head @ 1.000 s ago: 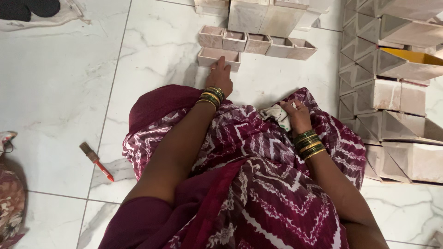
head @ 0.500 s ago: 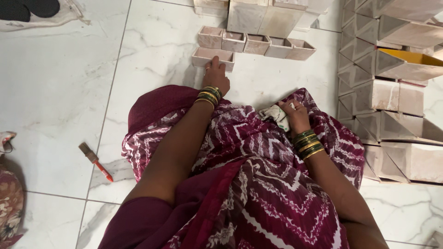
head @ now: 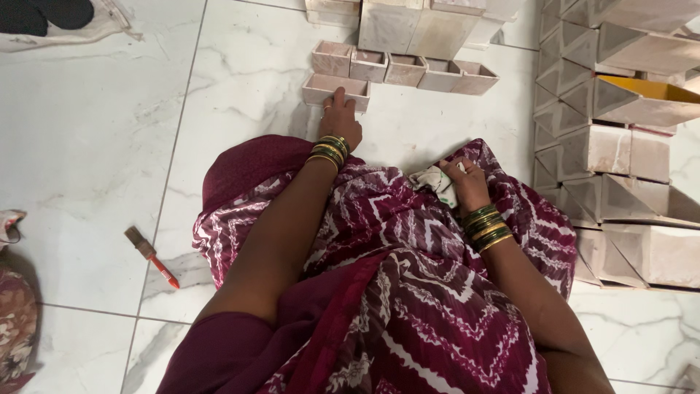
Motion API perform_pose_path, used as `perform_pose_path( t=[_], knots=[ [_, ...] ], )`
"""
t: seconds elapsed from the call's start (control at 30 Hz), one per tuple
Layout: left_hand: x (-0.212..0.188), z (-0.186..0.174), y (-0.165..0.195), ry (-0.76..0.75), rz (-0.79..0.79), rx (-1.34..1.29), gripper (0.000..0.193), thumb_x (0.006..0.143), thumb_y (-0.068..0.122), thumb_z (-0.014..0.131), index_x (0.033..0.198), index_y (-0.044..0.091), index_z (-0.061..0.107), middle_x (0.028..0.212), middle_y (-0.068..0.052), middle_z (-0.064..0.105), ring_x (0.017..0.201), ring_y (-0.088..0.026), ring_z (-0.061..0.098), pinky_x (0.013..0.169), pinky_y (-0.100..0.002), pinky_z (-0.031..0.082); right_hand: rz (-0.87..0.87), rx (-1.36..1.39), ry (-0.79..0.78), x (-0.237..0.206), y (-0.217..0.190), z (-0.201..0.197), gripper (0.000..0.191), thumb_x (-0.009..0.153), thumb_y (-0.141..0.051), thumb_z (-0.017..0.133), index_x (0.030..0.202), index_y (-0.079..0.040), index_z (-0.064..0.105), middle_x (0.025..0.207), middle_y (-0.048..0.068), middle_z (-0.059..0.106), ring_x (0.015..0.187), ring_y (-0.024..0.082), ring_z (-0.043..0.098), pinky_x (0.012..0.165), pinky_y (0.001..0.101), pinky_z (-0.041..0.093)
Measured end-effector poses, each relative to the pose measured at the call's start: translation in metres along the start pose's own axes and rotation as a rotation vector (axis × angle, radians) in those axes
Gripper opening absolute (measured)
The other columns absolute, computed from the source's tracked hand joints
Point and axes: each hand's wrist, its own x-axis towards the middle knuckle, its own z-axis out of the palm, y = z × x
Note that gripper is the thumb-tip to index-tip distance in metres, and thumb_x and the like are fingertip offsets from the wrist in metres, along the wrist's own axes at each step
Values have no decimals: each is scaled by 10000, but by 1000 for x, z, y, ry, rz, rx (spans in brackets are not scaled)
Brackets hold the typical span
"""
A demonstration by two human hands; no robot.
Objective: The person sits on the floor and wipes small paperboard boxes one at a time with a cloth, then stacks each cleaned box with a pile of finished boxes beside them. They continue through the pile, occasionally picking up a box with a yellow interior to wipe it as well.
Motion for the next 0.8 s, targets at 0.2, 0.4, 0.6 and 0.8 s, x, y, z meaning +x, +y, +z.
perform_pose_path(
  t=[0.2, 0.4, 0.6, 0.8],
  knots=[
    [-1, -8, 1, 15, -112, 51, 421, 857, 218, 720, 1208, 18, 600, 1385, -139, 389, 1295, -395, 449, 998, -482, 535, 10, 20, -11, -1, -2, 1, 146, 973, -117, 682, 839, -87, 633, 788, 40, 715, 601, 96, 633, 526, 248, 496],
    [7, -18, -12, 23, -283, 38, 472, 884, 296, 726, 1230, 4, 596, 1418, -149, 381, 1319, -385, 444, 1038, -483, 513, -5, 6, -26, 0, -1, 0, 166, 979, -123, 689, 829, -86, 628, 755, 28, 691, 580, 94, 611, 512, 253, 481],
    [16, -25, -34, 68, -424, -35, 539, 878, 303, 716, 1294, -13, 583, 1623, -162, 221, 1467, -396, 296, 1141, -515, 423, -2, -14, -29, -2, -2, 0, 153, 978, -133, 683, 839, -88, 640, 769, 30, 698, 593, 93, 624, 529, 250, 496],
    [28, -49, -53, 30, -555, -21, 547, 904, 295, 668, 1334, -27, 567, 1668, -143, 164, 1544, -381, 166, 1196, -554, 333, 19, -1, -23, -2, -4, 1, 153, 973, -133, 688, 837, -83, 640, 776, 39, 708, 595, 104, 638, 526, 257, 506]
  ],
)
